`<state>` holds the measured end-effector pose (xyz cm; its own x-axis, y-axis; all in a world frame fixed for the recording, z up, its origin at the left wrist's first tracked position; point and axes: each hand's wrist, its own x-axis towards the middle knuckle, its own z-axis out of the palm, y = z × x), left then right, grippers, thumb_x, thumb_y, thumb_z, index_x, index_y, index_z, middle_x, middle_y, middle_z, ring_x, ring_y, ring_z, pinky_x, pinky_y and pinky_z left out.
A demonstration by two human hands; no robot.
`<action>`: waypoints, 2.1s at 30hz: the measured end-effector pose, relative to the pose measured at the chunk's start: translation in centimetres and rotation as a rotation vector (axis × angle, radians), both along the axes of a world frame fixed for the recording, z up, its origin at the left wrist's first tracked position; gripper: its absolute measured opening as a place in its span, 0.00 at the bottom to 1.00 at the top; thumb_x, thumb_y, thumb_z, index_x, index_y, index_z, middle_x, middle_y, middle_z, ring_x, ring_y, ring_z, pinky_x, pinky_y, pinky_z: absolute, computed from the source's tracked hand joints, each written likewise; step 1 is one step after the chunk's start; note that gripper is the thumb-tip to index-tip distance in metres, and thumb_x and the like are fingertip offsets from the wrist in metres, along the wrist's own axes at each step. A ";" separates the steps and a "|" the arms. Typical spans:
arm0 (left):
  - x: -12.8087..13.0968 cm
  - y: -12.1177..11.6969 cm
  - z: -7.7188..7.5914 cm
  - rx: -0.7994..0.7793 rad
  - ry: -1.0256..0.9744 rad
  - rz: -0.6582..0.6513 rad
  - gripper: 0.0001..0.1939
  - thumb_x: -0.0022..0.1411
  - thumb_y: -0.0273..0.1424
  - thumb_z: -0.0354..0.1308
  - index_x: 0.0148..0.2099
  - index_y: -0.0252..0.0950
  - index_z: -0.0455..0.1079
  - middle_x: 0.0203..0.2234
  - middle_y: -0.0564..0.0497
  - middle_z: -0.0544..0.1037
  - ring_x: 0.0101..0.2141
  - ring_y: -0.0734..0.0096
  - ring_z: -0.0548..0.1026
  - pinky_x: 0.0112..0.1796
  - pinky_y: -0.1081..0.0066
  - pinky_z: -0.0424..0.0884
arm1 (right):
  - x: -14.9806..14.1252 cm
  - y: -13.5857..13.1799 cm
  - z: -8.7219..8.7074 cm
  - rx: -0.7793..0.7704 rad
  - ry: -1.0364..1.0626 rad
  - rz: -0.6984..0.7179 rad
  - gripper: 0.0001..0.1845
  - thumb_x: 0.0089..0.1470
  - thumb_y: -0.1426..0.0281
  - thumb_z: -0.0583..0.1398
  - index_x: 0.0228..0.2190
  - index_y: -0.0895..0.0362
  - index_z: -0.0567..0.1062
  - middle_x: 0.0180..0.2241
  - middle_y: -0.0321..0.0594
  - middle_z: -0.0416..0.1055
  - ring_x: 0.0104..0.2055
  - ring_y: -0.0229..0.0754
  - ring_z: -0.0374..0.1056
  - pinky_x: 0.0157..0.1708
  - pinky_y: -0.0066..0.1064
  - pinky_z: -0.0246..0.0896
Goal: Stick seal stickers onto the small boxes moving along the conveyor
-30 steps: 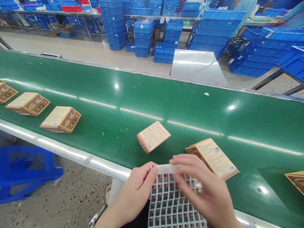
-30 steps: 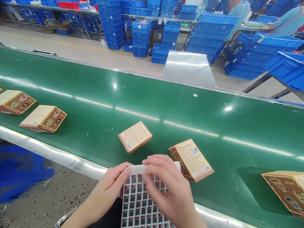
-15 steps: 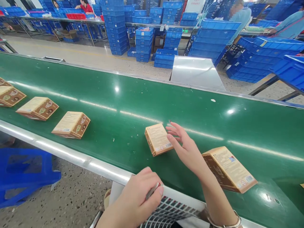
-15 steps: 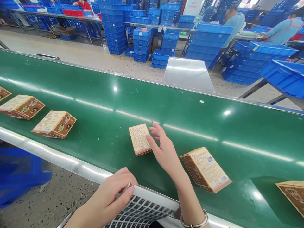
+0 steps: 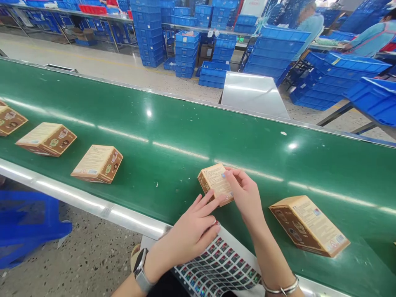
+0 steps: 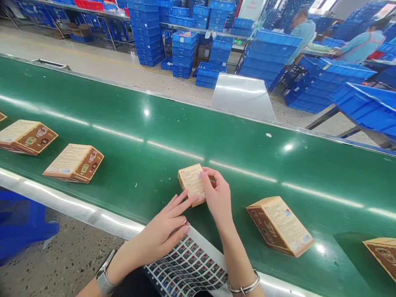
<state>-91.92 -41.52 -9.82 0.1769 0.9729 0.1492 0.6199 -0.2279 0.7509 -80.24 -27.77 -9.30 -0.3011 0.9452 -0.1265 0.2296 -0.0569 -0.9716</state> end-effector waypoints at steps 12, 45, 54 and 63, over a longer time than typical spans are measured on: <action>1.6 0.9 0.3 -0.023 0.039 -0.085 0.13 0.71 0.28 0.47 0.35 0.34 0.70 0.68 0.48 0.54 0.69 0.57 0.45 0.66 0.48 0.52 | 2.1 0.5 -0.2 0.117 -0.106 -0.015 0.24 0.52 0.46 0.59 0.33 0.55 0.75 0.45 0.47 0.77 0.37 0.45 0.71 0.35 0.36 0.67; 1.7 -2.5 2.0 -0.389 -0.412 0.278 0.20 0.73 0.41 0.38 0.30 0.37 0.58 0.21 0.58 0.62 0.23 0.76 0.58 0.26 0.73 0.54 | 5.6 -6.0 2.9 0.613 -0.292 0.509 0.05 0.61 0.68 0.58 0.35 0.51 0.75 0.33 0.37 0.77 0.35 0.39 0.75 0.33 0.27 0.72; 2.0 -3.1 1.8 -0.388 -0.352 0.280 0.16 0.73 0.38 0.38 0.33 0.39 0.57 0.23 0.57 0.64 0.24 0.74 0.59 0.27 0.72 0.53 | 4.1 -6.3 3.0 1.037 -0.339 0.475 0.08 0.63 0.74 0.55 0.38 0.54 0.74 0.39 0.40 0.78 0.41 0.42 0.74 0.46 0.38 0.63; 2.2 -3.1 2.0 -0.419 -0.333 0.273 0.15 0.71 0.36 0.40 0.30 0.38 0.54 0.23 0.56 0.64 0.24 0.74 0.59 0.26 0.72 0.52 | 4.6 -5.6 2.8 0.955 -0.342 0.576 0.09 0.65 0.70 0.54 0.44 0.54 0.73 0.45 0.43 0.77 0.47 0.44 0.72 0.45 0.36 0.67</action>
